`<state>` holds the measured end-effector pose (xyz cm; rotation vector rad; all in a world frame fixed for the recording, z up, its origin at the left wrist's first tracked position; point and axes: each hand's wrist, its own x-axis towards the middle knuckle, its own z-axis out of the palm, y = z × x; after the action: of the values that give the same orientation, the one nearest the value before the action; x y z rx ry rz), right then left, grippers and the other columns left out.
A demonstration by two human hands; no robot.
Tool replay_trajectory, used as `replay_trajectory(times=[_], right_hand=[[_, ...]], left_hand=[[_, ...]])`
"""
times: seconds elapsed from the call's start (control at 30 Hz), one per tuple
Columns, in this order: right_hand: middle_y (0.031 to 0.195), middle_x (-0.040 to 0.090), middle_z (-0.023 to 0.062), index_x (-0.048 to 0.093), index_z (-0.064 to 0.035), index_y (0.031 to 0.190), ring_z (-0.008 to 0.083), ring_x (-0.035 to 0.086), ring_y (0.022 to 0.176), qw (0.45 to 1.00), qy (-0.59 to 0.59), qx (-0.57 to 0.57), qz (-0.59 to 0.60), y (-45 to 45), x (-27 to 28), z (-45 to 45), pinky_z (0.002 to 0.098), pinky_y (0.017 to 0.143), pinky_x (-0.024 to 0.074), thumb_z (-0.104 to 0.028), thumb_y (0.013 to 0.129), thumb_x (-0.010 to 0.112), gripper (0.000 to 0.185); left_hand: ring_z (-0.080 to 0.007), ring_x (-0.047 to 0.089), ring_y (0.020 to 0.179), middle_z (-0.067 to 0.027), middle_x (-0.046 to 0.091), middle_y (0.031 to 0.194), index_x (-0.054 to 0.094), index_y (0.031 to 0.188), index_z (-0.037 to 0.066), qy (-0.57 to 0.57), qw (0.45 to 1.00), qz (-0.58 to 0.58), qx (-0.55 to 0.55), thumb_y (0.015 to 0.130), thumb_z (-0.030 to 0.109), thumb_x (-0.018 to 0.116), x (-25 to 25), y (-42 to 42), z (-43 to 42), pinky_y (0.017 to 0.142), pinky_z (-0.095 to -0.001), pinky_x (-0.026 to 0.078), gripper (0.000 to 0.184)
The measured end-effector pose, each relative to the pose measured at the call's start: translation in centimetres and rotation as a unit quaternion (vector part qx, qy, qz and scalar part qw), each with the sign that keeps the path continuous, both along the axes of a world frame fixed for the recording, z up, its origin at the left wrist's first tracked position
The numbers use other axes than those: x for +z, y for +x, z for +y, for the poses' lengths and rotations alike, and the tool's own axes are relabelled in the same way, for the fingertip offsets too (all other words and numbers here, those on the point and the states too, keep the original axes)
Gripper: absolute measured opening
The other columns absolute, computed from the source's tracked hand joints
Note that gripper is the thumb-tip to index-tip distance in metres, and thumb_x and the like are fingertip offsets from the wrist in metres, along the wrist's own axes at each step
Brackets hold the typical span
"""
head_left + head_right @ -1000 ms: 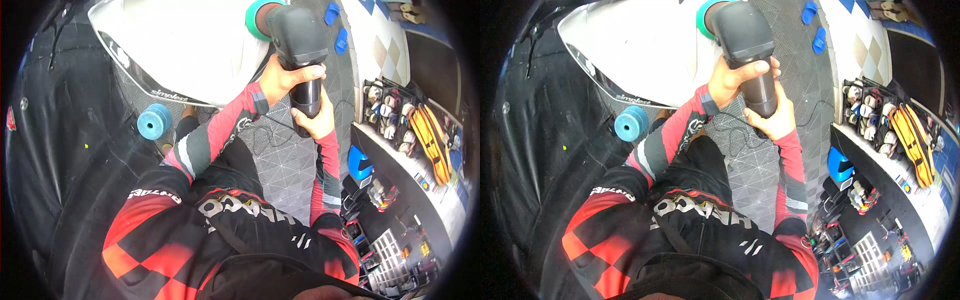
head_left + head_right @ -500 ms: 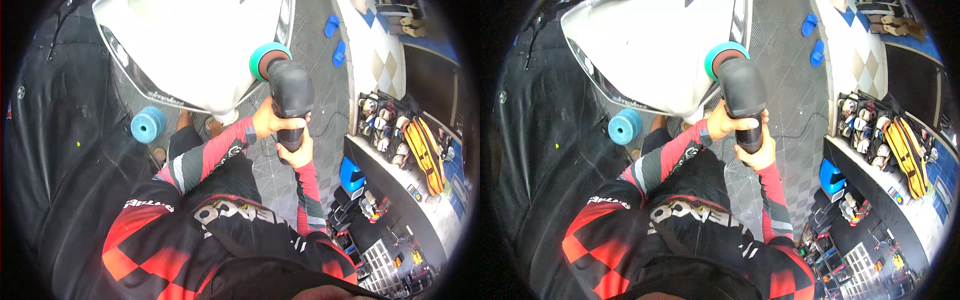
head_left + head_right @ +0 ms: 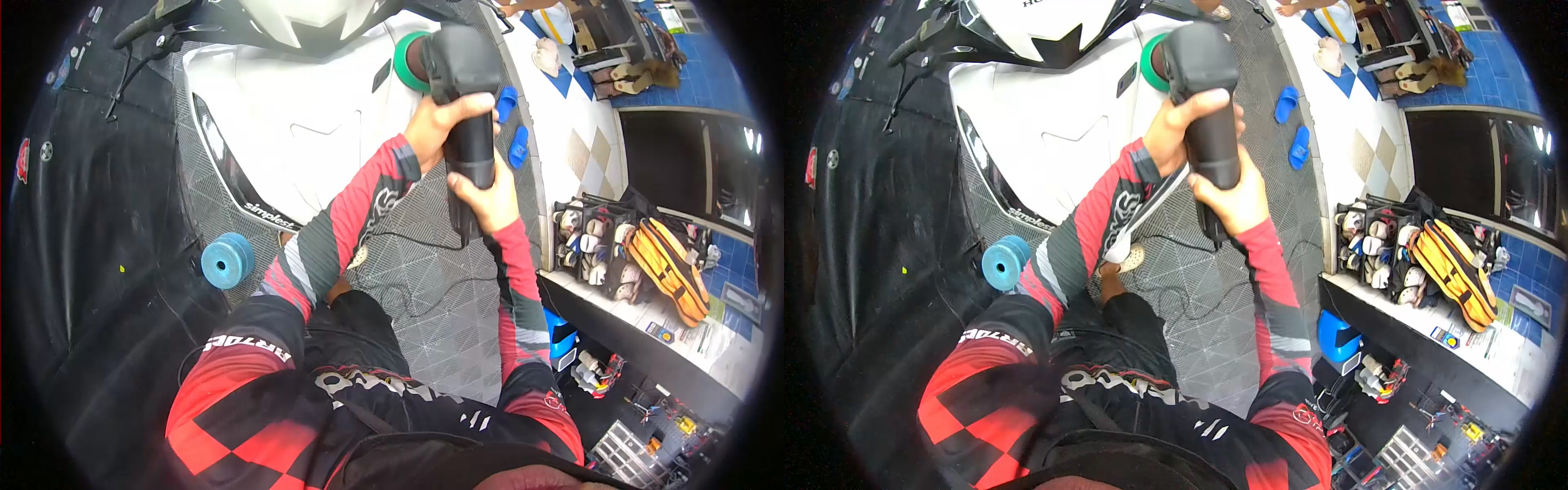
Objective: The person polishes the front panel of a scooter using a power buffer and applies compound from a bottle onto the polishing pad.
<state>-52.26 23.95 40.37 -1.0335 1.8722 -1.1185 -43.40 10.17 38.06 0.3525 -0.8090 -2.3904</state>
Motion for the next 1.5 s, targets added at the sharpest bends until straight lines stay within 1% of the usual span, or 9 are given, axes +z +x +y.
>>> replay_trajectory(times=[0.17, 0.27, 0.43, 0.63, 0.93, 1.1, 1.17, 1.3, 1.5], right_hand=[[0.096, 0.069, 0.0099, 0.058, -0.0022, 0.118, 0.0176, 0.067, 0.087, 0.997, 0.016, -0.008, 0.074, 2.8, -1.1, 4.7, 0.0332, 0.080, 0.0536, -0.023, 0.072, 0.083, 0.057], [0.096, 0.069, 0.0104, 0.058, -0.0019, 0.119, 0.0187, 0.068, 0.086, 0.999, 0.018, -0.016, 0.047, 2.6, -1.1, 4.1, 0.0336, 0.080, 0.0538, -0.023, 0.072, 0.084, 0.058], [0.085, 0.069, 0.0108, 0.058, -0.0015, 0.108, 0.0178, 0.066, 0.073, 0.995, 0.021, -0.036, 0.092, 2.1, 1.0, -0.9, 0.0334, 0.068, 0.0535, -0.027, 0.072, 0.085, 0.051], [0.088, 0.071, 0.0135, 0.058, -0.0027, 0.113, 0.0230, 0.072, 0.078, 0.989, 0.054, -0.022, 0.136, 3.7, 2.1, 1.9, 0.0361, 0.073, 0.0558, -0.027, 0.071, 0.084, 0.055], [0.084, 0.070, 0.0135, 0.057, -0.0012, 0.111, 0.0227, 0.071, 0.073, 0.990, 0.053, -0.041, 0.121, 2.9, 1.8, -0.5, 0.0351, 0.068, 0.0554, -0.028, 0.070, 0.084, 0.056], [0.087, 0.071, 0.0135, 0.055, -0.0016, 0.114, 0.0221, 0.071, 0.075, 0.993, 0.044, -0.026, 0.103, 4.4, 0.1, 3.6, 0.0352, 0.070, 0.0559, -0.024, 0.070, 0.084, 0.058], [0.087, 0.071, 0.0137, 0.053, -0.0003, 0.117, 0.0216, 0.071, 0.076, 0.993, 0.055, -0.035, 0.096, 5.6, -0.8, 5.4, 0.0347, 0.070, 0.0564, -0.022, 0.071, 0.084, 0.060], [0.087, 0.070, 0.0167, 0.046, 0.0028, 0.132, 0.0273, 0.073, 0.077, 0.988, 0.084, -0.014, 0.131, 7.5, -2.9, 9.3, 0.0375, 0.072, 0.0571, -0.024, 0.069, 0.085, 0.078], [0.085, 0.070, 0.0191, 0.043, 0.0054, 0.135, 0.0301, 0.074, 0.076, 0.984, 0.099, -0.032, 0.143, 9.4, -3.7, 11.1, 0.0387, 0.070, 0.0576, -0.025, 0.066, 0.085, 0.086]], left_hand=[[-0.0246, 0.069, 0.091, -0.0133, 0.068, 0.100, 0.054, 0.123, 0.003, 0.012, 0.999, 0.005, -0.041, 0.083, 0.032, 0.075, -1.9, 2.2, 4.1, 0.083, -0.0399, 0.058, 0.054], [-0.0239, 0.069, 0.092, -0.0132, 0.068, 0.101, 0.054, 0.124, 0.003, 0.015, 0.999, 0.009, -0.041, 0.083, 0.032, 0.076, -1.8, 2.1, 3.4, 0.083, -0.0392, 0.058, 0.054], [-0.0242, 0.070, 0.092, -0.0152, 0.067, 0.103, 0.055, 0.125, 0.001, 0.007, 0.998, 0.045, -0.033, 0.086, 0.033, 0.073, -0.4, 0.7, -1.0, 0.084, -0.0388, 0.058, 0.054], [-0.0259, 0.070, 0.092, -0.0166, 0.067, 0.103, 0.055, 0.124, 0.000, 0.054, 0.995, 0.061, -0.051, 0.086, 0.033, 0.072, -0.6, 2.2, 1.9, 0.086, -0.0398, 0.058, 0.054], [-0.0253, 0.070, 0.095, -0.0153, 0.067, 0.104, 0.056, 0.125, 0.000, 0.038, 0.996, 0.069, -0.049, 0.088, 0.037, 0.070, -0.2, 1.6, -0.6, 0.086, -0.0397, 0.059, 0.054], [-0.0261, 0.070, 0.095, -0.0159, 0.067, 0.105, 0.055, 0.124, 0.000, 0.015, 0.998, 0.034, -0.057, 0.085, 0.033, 0.072, -1.5, 3.7, 2.9, 0.085, -0.0397, 0.058, 0.054], [-0.0260, 0.069, 0.095, -0.0150, 0.068, 0.105, 0.057, 0.120, 0.001, 0.051, 0.996, 0.024, -0.075, 0.082, 0.027, 0.075, -2.8, 4.4, 4.8, 0.087, -0.0401, 0.057, 0.049], [-0.0239, 0.068, 0.097, -0.0128, 0.067, 0.105, 0.058, 0.119, 0.001, 0.052, 0.993, 0.023, -0.104, 0.082, 0.023, 0.075, -4.7, 6.7, 8.1, 0.089, -0.0399, 0.055, 0.046], [-0.0258, 0.068, 0.097, -0.0134, 0.067, 0.104, 0.056, 0.118, 0.002, 0.059, 0.991, 0.034, -0.115, 0.080, 0.019, 0.074, -5.4, 8.0, 9.4, 0.088, -0.0405, 0.055, 0.045]])
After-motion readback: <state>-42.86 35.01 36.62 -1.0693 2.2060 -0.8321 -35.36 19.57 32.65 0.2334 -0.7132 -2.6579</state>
